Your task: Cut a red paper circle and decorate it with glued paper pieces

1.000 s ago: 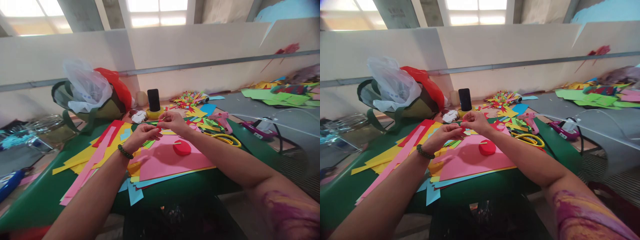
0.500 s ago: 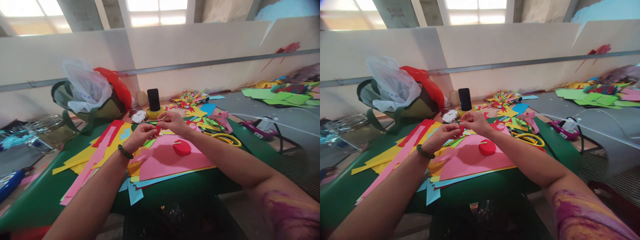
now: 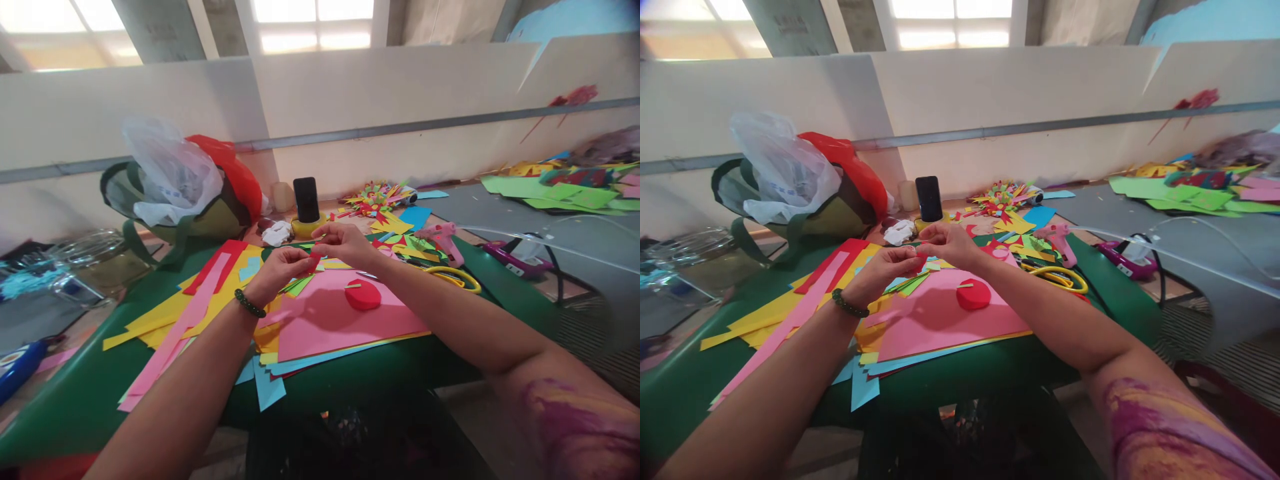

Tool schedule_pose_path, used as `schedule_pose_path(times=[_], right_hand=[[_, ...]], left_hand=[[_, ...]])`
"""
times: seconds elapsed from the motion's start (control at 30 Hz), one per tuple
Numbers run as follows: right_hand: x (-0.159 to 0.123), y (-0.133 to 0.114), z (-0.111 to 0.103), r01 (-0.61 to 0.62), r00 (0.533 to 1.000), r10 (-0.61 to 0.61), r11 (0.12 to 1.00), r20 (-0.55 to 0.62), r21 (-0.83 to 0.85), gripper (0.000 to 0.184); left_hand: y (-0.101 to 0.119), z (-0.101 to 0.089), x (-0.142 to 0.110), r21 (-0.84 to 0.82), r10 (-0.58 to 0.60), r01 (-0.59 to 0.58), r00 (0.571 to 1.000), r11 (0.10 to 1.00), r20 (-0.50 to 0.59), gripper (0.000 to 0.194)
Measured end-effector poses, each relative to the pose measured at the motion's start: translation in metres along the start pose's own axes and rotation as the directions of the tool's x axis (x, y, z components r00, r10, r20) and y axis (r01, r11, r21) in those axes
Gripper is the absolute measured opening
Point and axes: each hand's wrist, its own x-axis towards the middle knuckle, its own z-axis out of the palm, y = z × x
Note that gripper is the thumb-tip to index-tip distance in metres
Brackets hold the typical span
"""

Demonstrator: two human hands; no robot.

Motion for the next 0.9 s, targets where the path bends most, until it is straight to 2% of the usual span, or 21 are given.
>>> schedule_pose_path(times=[0.1, 0.23, 0.37, 0.47, 0.6, 0.7, 0.8, 0.9], right_hand=[[0.001, 0.000, -0.002, 0.030, 1.000, -0.030, 0.998, -0.004, 0.062, 0.032], [0.002, -0.002, -0.004, 0.060, 0.997, -0.067, 0.989, 0.044, 0.138, 0.035], [0.001, -0.001, -0.003, 0.025, 0.992, -0.050, 0.979, 0.119, 0.200, 0.037], [0.001, 0.002, -0.001, 0.009, 0.989, -0.037, 0.983, 0.146, 0.183, 0.038], [-0.001, 0.003, 0.000, 0.047, 0.994, -0.053, 0.997, 0.092, 0.064, 0.040], [-0.006, 0.000, 0.001, 0.166, 0.983, -0.154, 0.977, 0.102, -0.130, 0.052], [-0.012, 0.001, 0.005, 0.339, 0.936, -0.272, 0.865, 0.222, -0.371, 0.073], [-0.015, 0.006, 0.010, 0.408, 0.913, -0.329, 0.757, 0.242, -0.511, 0.073]], left_hand=[[0.000, -0.002, 0.001, -0.067, -0.073, 0.075, 0.997, 0.995, 0.032, 0.035], [0.001, -0.005, 0.003, -0.258, -0.167, 0.199, 0.976, 0.945, 0.141, 0.042], [0.001, -0.005, 0.002, -0.309, -0.161, 0.206, 0.973, 0.928, 0.165, 0.028], [-0.001, -0.004, 0.000, -0.322, -0.163, 0.207, 0.974, 0.924, 0.158, 0.022], [-0.003, -0.003, 0.001, -0.288, -0.176, 0.204, 0.977, 0.936, 0.122, 0.021], [-0.003, -0.002, 0.002, -0.283, -0.170, 0.182, 0.983, 0.942, 0.065, 0.015], [-0.001, 0.000, 0.003, -0.307, -0.180, 0.180, 0.983, 0.934, 0.029, 0.012], [0.001, 0.003, 0.002, -0.325, -0.176, 0.179, 0.984, 0.929, 0.036, 0.008]])
